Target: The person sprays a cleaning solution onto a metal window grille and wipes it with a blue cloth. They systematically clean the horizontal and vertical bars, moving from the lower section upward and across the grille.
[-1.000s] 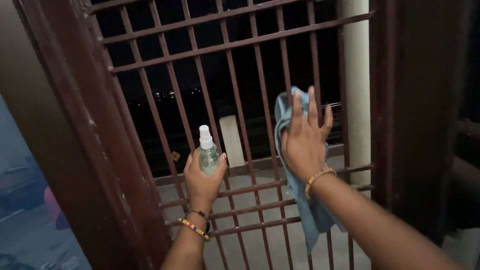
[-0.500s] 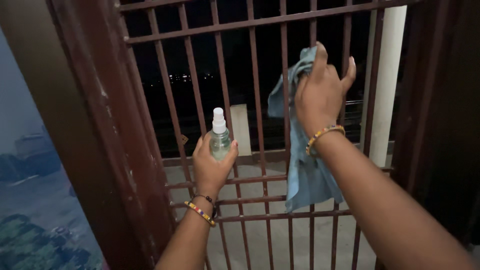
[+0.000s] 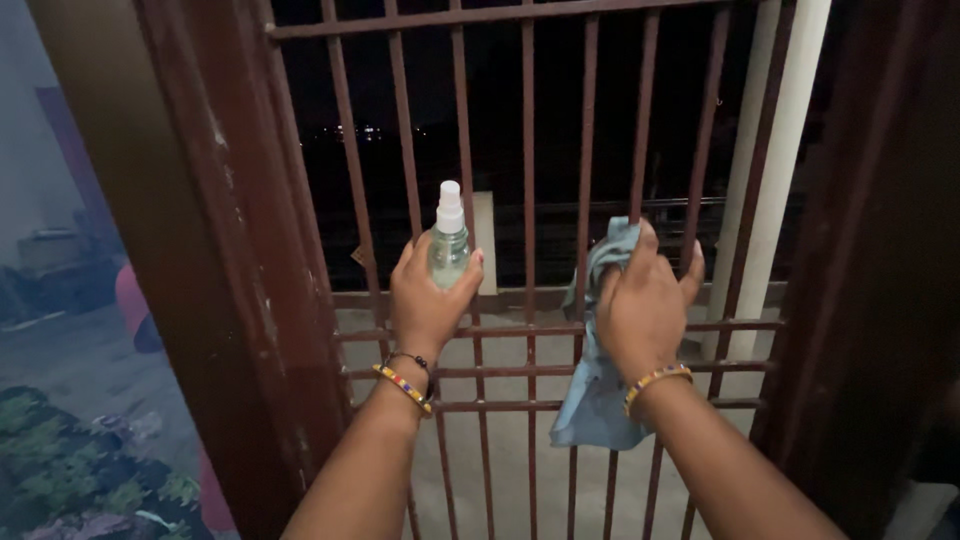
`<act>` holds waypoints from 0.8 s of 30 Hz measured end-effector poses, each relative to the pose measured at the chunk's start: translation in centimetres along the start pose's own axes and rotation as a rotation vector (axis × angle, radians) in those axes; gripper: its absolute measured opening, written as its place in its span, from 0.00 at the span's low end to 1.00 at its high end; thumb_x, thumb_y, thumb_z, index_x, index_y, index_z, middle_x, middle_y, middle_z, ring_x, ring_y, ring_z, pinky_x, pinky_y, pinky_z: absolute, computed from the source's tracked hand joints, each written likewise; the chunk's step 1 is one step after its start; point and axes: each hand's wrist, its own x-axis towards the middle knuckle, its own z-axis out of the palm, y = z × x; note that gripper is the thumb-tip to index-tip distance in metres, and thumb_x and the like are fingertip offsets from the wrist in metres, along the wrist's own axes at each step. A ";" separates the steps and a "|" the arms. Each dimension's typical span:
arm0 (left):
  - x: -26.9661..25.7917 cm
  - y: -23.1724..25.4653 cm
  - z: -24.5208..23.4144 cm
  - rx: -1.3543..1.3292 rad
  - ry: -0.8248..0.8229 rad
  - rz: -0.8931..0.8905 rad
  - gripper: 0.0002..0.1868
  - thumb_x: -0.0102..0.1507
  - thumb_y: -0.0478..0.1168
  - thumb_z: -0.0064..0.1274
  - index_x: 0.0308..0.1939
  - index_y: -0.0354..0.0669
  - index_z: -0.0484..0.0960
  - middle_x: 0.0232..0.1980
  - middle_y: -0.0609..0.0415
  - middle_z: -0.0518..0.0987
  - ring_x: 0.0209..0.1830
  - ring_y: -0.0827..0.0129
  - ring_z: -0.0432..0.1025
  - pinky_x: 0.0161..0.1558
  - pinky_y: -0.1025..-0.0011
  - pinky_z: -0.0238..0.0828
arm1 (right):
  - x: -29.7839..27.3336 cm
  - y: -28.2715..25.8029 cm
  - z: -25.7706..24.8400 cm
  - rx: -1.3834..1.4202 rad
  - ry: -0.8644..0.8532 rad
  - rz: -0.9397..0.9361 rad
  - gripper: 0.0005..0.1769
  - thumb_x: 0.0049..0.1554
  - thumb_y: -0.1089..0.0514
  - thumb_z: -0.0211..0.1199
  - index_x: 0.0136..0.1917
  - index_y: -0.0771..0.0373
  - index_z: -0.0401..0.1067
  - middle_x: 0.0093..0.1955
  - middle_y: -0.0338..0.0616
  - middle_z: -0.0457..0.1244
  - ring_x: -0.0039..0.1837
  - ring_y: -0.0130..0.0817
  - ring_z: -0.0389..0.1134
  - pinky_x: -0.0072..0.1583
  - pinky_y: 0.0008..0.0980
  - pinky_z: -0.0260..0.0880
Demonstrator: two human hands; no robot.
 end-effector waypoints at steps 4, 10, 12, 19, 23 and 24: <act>0.0 -0.1 0.0 0.035 0.008 0.021 0.25 0.57 0.50 0.66 0.51 0.40 0.80 0.48 0.47 0.81 0.45 0.54 0.79 0.45 0.60 0.76 | -2.9 0.6 -1.0 -0.095 -0.144 0.079 0.26 0.60 0.56 0.57 0.69 0.67 0.62 0.47 0.52 0.68 0.56 0.48 0.69 0.81 0.53 0.37; 0.0 -0.2 0.0 0.024 -0.010 -0.005 0.25 0.57 0.51 0.65 0.51 0.39 0.80 0.48 0.47 0.81 0.45 0.54 0.79 0.44 0.61 0.76 | -5.2 1.2 -1.9 -0.046 -0.117 0.082 0.22 0.59 0.55 0.59 0.67 0.60 0.68 0.57 0.48 0.68 0.66 0.41 0.66 0.82 0.54 0.36; 0.0 -0.1 -0.1 0.027 -0.003 0.020 0.25 0.58 0.51 0.65 0.52 0.39 0.80 0.48 0.46 0.81 0.45 0.54 0.79 0.45 0.60 0.76 | -6.0 1.1 -2.0 -0.086 -0.052 0.037 0.24 0.58 0.58 0.59 0.68 0.58 0.68 0.61 0.47 0.67 0.71 0.38 0.63 0.80 0.56 0.35; 0.2 0.2 -0.3 0.033 -0.061 -0.049 0.25 0.57 0.51 0.64 0.50 0.38 0.80 0.47 0.46 0.80 0.43 0.54 0.79 0.42 0.60 0.77 | -9.2 3.3 -3.6 -0.152 -0.110 0.051 0.36 0.47 0.70 0.60 0.69 0.51 0.69 0.62 0.40 0.67 0.74 0.37 0.59 0.73 0.50 0.50; 0.2 0.2 -0.3 0.023 -0.030 -0.015 0.26 0.56 0.51 0.65 0.50 0.37 0.79 0.47 0.45 0.80 0.43 0.53 0.79 0.41 0.59 0.76 | -8.5 5.8 -5.0 -0.074 0.068 0.105 0.31 0.55 0.68 0.58 0.72 0.55 0.66 0.62 0.47 0.65 0.71 0.42 0.63 0.71 0.42 0.63; 0.2 0.3 -0.3 0.027 -0.028 -0.011 0.26 0.56 0.51 0.65 0.51 0.37 0.79 0.47 0.45 0.79 0.43 0.53 0.78 0.41 0.59 0.76 | -7.8 6.0 -5.3 -0.074 0.134 0.084 0.31 0.57 0.67 0.58 0.73 0.56 0.65 0.61 0.48 0.65 0.70 0.44 0.63 0.70 0.40 0.64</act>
